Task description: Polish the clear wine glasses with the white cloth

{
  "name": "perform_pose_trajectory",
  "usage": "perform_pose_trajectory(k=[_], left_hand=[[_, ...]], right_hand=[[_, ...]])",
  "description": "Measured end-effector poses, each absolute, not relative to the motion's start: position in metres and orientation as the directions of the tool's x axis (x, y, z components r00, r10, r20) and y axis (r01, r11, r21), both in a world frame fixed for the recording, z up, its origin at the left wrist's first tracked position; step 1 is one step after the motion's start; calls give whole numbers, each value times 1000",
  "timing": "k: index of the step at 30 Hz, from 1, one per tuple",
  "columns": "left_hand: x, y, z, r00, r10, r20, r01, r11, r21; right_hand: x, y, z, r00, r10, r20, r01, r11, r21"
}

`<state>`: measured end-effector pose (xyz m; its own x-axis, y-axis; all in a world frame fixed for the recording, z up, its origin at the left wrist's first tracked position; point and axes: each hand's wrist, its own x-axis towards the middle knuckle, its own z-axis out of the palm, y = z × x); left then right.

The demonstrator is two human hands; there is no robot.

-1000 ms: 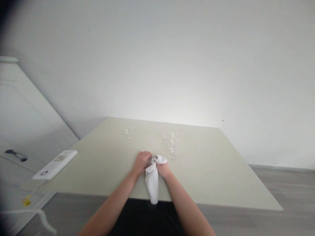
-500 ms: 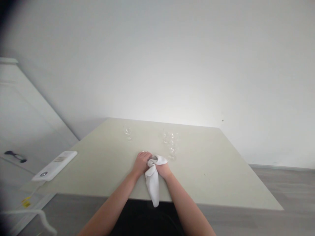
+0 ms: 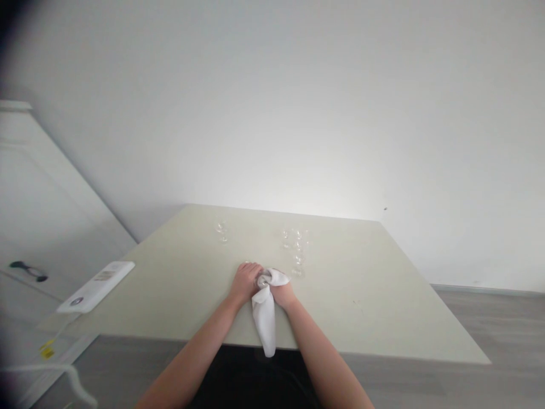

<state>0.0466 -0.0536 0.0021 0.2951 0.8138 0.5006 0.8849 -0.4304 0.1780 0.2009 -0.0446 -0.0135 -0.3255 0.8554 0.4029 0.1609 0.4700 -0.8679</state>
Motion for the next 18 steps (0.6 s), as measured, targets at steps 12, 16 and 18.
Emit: perform_pose_trajectory(k=[12, 16, 18], left_hand=[[47, -52, -1, 257, 843, 473, 867, -417, 272], [48, -52, 1, 249, 856, 452, 871, -402, 282], [48, -53, 1, 247, 859, 448, 870, -401, 288]], right_hand=[[203, -48, -16, -285, 911, 299, 26, 319, -947], [203, -47, -20, -276, 915, 296, 34, 317, -948], [203, -47, -22, -266, 918, 293, 39, 314, -949]])
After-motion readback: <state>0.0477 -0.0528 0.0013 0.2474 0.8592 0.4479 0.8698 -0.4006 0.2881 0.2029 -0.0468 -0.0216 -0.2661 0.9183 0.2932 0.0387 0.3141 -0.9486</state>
